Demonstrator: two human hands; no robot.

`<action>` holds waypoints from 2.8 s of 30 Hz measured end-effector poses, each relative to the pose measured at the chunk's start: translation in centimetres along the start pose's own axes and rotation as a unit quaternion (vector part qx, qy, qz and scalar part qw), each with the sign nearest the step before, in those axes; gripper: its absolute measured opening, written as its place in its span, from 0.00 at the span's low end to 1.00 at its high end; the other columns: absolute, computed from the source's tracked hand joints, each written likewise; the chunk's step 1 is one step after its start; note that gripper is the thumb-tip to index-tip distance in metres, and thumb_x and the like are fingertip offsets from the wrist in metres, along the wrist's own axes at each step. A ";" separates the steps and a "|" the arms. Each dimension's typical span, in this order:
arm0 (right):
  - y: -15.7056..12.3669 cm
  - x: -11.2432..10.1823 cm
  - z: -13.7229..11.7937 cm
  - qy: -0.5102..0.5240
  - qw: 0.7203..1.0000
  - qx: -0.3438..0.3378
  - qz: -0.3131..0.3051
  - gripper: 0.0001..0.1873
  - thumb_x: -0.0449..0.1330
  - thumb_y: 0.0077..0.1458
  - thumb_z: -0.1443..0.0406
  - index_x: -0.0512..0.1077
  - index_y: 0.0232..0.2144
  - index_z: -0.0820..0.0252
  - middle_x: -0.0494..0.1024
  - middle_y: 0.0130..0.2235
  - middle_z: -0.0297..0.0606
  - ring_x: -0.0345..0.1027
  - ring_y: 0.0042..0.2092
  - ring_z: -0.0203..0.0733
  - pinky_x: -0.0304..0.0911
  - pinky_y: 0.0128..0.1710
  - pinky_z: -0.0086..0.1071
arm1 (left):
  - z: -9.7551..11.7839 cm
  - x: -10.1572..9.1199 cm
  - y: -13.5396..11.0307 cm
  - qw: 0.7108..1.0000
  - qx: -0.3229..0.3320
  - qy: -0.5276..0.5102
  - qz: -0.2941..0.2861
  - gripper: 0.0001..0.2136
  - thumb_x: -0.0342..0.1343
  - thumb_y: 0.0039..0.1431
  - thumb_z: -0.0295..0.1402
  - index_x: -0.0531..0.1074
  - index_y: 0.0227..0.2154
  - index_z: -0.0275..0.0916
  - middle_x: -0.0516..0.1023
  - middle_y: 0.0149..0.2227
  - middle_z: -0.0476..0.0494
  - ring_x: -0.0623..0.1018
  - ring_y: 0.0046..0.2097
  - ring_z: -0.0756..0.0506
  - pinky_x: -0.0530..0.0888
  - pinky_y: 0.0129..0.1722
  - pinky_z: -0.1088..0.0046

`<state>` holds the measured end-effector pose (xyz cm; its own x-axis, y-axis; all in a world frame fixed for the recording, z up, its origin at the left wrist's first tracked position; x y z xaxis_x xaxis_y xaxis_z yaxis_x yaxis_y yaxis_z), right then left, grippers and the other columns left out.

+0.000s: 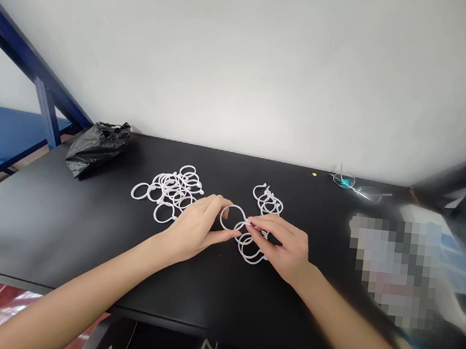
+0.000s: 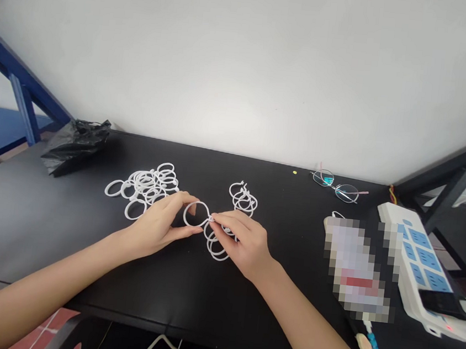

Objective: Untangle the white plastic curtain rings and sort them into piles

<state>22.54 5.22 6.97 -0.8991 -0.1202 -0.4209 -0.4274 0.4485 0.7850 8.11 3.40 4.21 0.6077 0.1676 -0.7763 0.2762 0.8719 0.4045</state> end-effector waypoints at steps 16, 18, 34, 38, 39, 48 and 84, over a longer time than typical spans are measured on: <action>-0.3 -0.1 -0.2 0.023 0.999 0.039 0.024 0.09 0.62 0.56 0.74 0.78 0.35 0.56 0.82 0.32 0.36 0.76 0.30 0.37 0.75 0.27 0.29 | 0.8 -0.6 -0.1 0.999 0.015 -0.002 0.034 0.14 0.51 0.66 0.45 0.61 0.41 0.39 0.66 0.29 0.51 0.68 0.30 0.49 0.69 0.31 0.72; -0.2 -0.1 -0.3 0.029 0.999 0.034 0.029 0.10 0.62 0.55 0.75 0.78 0.35 0.56 0.83 0.33 0.37 0.77 0.30 0.38 0.75 0.28 0.29 | 0.8 -0.8 0.0 0.999 0.017 -0.002 0.044 0.15 0.52 0.65 0.46 0.61 0.42 0.39 0.66 0.29 0.51 0.69 0.30 0.49 0.69 0.31 0.72; 0.2 -0.9 0.1 0.032 0.997 0.049 0.045 0.14 0.64 0.53 0.74 0.77 0.42 0.56 0.82 0.36 0.39 0.74 0.28 0.37 0.74 0.26 0.31 | 0.8 -2.6 0.1 0.995 0.032 0.038 0.083 0.17 0.58 0.62 0.43 0.64 0.46 0.38 0.74 0.35 0.44 0.74 0.36 0.46 0.72 0.37 0.69; 0.2 -0.9 0.2 0.018 0.998 0.051 0.040 0.13 0.64 0.54 0.73 0.77 0.42 0.55 0.82 0.35 0.39 0.74 0.28 0.36 0.74 0.25 0.31 | 0.9 -2.6 0.1 0.995 0.035 0.043 0.081 0.17 0.57 0.63 0.43 0.64 0.47 0.38 0.74 0.35 0.44 0.75 0.36 0.46 0.72 0.36 0.69; 0.2 -0.8 0.2 0.017 0.998 0.050 0.037 0.13 0.64 0.54 0.73 0.77 0.41 0.55 0.82 0.35 0.39 0.74 0.28 0.36 0.74 0.25 0.31 | 1.0 -2.5 0.1 0.995 0.036 0.044 0.080 0.16 0.57 0.63 0.43 0.64 0.47 0.38 0.74 0.35 0.44 0.75 0.36 0.46 0.73 0.36 0.69; 0.1 -0.1 0.0 0.027 0.998 0.050 0.006 0.12 0.63 0.55 0.73 0.77 0.41 0.56 0.82 0.35 0.39 0.76 0.32 0.39 0.76 0.29 0.31 | 1.3 -2.1 0.1 0.995 0.054 0.046 0.065 0.17 0.57 0.62 0.44 0.66 0.45 0.37 0.76 0.38 0.41 0.75 0.38 0.45 0.73 0.37 0.67; 0.2 -0.7 0.3 0.019 0.998 0.056 0.032 0.11 0.61 0.55 0.76 0.77 0.37 0.58 0.82 0.35 0.40 0.74 0.29 0.37 0.73 0.26 0.32 | -3.9 -5.7 0.7 0.990 -0.011 0.135 -0.050 0.16 0.58 0.60 0.39 0.71 0.48 0.39 0.73 0.48 0.39 0.73 0.48 0.39 0.73 0.49 0.59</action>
<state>23.11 5.66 7.32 -0.9278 -0.1215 -0.3528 -0.3585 0.5524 0.7525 1.89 4.83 7.05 0.3561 0.1937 -0.9142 0.3067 0.8999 0.3101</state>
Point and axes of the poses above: each hand's wrist, its own y-axis towards the middle knuckle, its own x-axis out of the palm, z = x × y, the point moved 9 cm from there along y, towards the middle knuckle
